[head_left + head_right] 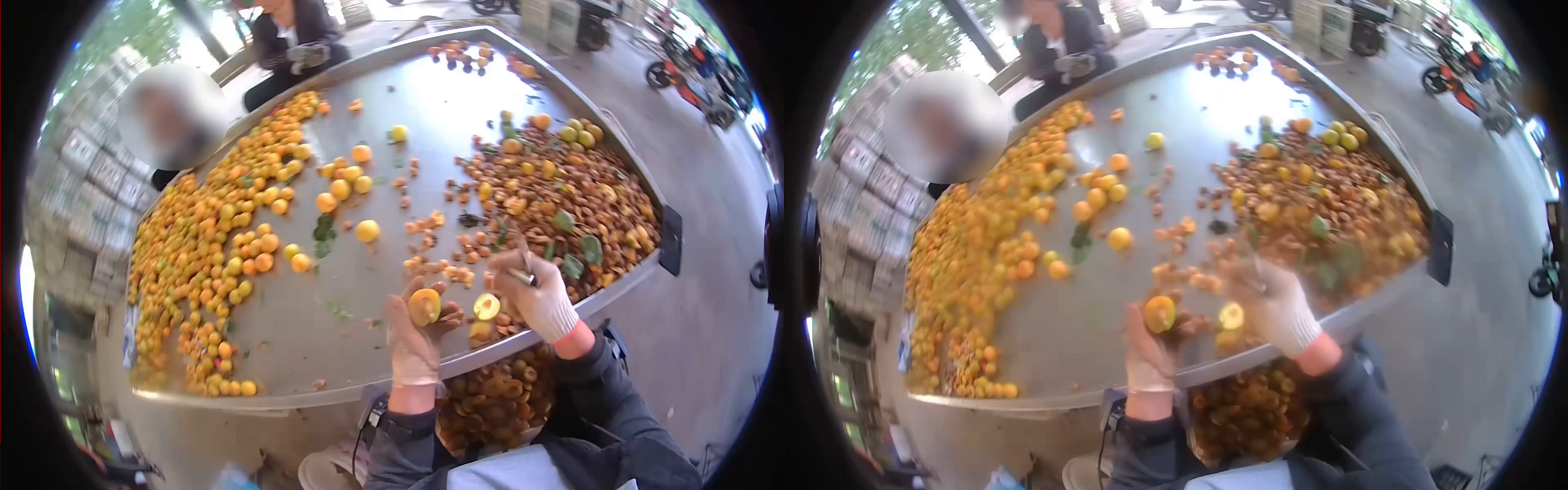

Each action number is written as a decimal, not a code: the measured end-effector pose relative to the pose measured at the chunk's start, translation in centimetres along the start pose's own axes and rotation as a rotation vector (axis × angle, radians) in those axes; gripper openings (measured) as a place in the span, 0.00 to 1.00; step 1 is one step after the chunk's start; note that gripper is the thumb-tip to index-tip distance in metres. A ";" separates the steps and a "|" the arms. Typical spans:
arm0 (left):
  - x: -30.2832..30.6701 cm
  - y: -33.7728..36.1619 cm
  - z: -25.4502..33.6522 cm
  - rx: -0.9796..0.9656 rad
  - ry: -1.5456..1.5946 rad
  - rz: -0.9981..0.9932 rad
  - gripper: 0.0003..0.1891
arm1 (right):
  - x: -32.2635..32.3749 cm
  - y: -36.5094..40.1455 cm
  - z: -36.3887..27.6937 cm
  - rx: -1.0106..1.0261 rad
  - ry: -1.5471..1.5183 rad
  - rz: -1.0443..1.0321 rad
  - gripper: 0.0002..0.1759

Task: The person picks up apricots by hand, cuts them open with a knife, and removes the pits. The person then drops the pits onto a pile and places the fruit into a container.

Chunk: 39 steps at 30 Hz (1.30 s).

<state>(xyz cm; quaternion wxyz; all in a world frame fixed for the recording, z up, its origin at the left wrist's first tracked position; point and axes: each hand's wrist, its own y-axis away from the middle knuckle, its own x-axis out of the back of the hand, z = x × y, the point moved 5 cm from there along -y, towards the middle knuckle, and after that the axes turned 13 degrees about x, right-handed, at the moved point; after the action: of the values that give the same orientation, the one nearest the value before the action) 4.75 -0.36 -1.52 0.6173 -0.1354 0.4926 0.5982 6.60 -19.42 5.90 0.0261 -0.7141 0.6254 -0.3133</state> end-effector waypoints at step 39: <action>-3.2 -0.1 -7.1 0.161 -0.391 0.122 0.16 | -1.1 1.4 6.1 -0.499 -1.429 0.846 0.12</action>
<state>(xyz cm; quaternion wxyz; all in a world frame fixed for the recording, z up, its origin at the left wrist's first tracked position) 2.33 -7.68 -2.50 0.6725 0.0631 0.4170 0.6082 8.22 -20.84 -0.05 0.3699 -0.4319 0.7227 0.3929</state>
